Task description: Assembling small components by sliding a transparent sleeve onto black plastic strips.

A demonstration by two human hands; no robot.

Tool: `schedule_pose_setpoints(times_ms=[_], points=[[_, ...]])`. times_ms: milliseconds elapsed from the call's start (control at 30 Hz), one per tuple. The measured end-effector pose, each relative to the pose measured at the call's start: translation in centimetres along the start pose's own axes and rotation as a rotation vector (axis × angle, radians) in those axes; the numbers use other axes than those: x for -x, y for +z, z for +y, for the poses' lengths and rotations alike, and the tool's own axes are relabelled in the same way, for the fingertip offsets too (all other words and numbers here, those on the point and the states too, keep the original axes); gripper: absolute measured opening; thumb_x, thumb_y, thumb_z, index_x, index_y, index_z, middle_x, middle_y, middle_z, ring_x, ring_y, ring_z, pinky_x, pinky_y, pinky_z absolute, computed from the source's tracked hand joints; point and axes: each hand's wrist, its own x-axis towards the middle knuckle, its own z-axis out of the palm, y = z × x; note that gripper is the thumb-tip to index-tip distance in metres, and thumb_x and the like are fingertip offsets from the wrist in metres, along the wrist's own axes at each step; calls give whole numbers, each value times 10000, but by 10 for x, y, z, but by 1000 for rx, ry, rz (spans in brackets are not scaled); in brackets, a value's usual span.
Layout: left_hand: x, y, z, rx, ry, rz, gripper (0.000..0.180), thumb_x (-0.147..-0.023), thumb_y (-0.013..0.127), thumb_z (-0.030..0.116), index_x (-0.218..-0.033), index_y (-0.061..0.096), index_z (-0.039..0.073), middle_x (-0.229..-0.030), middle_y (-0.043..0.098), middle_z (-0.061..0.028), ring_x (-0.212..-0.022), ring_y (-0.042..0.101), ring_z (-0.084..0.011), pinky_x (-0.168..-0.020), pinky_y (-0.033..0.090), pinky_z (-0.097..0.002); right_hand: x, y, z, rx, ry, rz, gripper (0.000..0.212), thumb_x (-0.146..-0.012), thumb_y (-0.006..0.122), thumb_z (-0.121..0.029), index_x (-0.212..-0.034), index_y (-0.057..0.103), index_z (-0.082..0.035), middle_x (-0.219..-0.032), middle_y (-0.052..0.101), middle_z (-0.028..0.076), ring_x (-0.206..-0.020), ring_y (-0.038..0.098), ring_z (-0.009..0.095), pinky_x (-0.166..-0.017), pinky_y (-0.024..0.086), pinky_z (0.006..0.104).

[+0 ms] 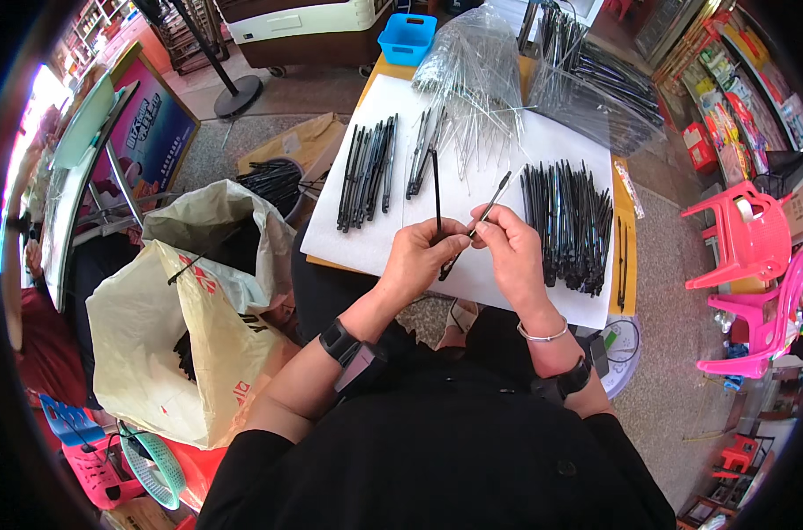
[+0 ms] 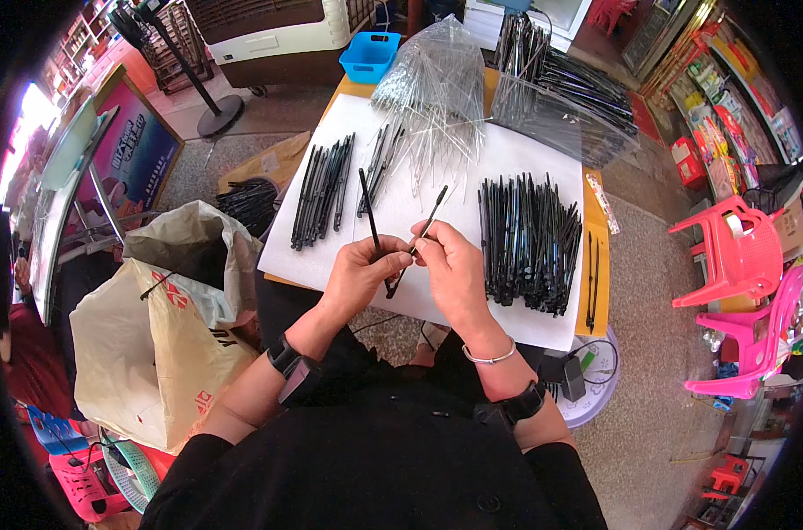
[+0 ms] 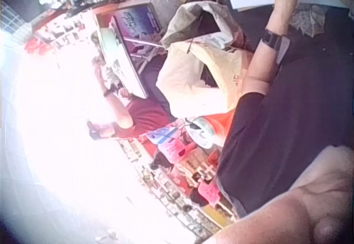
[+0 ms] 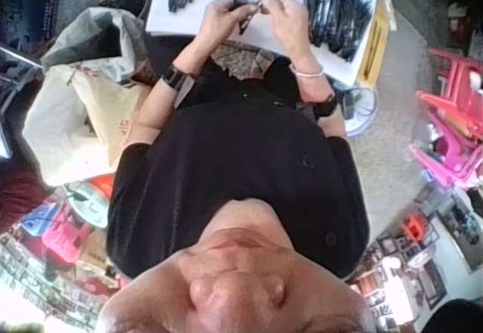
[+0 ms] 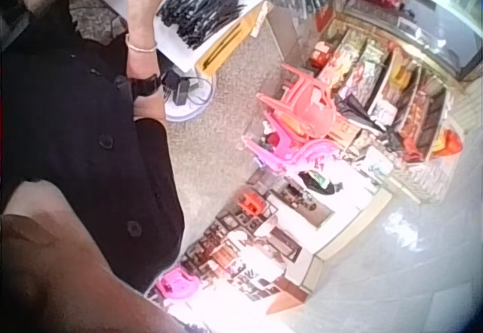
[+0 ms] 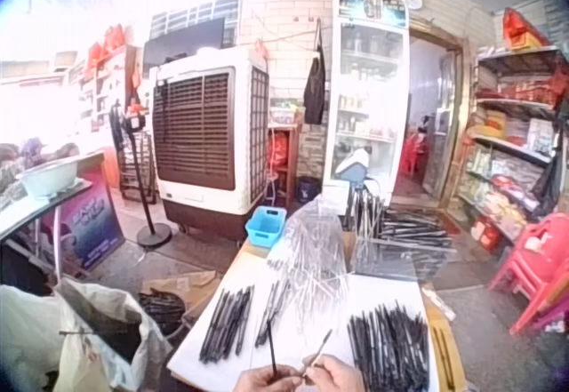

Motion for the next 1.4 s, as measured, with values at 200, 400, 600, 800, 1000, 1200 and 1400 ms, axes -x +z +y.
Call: schedule_pose_setpoints(times_ms=[200,400,600,800,1000,1200,1400], points=[[3,2,3,-75,-32,33,135,-879,644,111,-958,649,1,-760,616,18,-631,502,-41,-572,416,-199,1,6,0,68,-43,48,182,-897,536,-55,-1050,584,31,-845,612,49,-718,564,93,-668,488,243],[3,8,4,-108,-9,66,126,-886,624,115,-949,651,9,-750,616,18,-629,498,-44,-576,419,-198,-4,5,8,242,-143,43,174,-874,525,-25,-1034,570,27,-898,618,122,-759,606,199,-691,489,303],[5,8,-5,-85,9,129,129,-893,603,122,-937,620,2,-725,554,28,-626,462,-33,-551,389,-205,-10,18,17,335,-268,111,179,-857,522,-55,-1012,563,22,-939,613,201,-843,606,358,-749,477,386],[7,9,7,-130,-67,-131,188,-931,533,132,-1006,566,-37,-804,618,-35,-673,553,-80,-601,438,-239,-18,6,13,270,-106,168,290,-894,545,-125,-1116,537,61,-753,566,92,-639,532,155,-617,466,310],[5,28,21,-210,-22,-281,236,-925,550,110,-1092,568,-56,-853,637,-59,-727,595,-103,-664,490,-249,-8,-24,-5,528,-203,216,349,-814,612,-146,-1096,542,48,-719,569,165,-620,552,343,-590,451,384],[10,-5,16,-185,-56,-194,229,-931,554,116,-1106,580,-29,-877,648,-67,-758,618,-122,-696,511,-250,-1,-139,-45,731,-62,501,256,-805,607,-212,-909,542,13,-735,595,204,-678,593,362,-628,462,437],[15,-26,11,-152,-73,-60,198,-925,549,113,-1061,596,-24,-843,638,-53,-732,605,-110,-672,507,-245,-7,-218,19,927,367,321,315,-815,603,-280,-846,595,33,-769,627,204,-711,623,306,-646,456,402]])
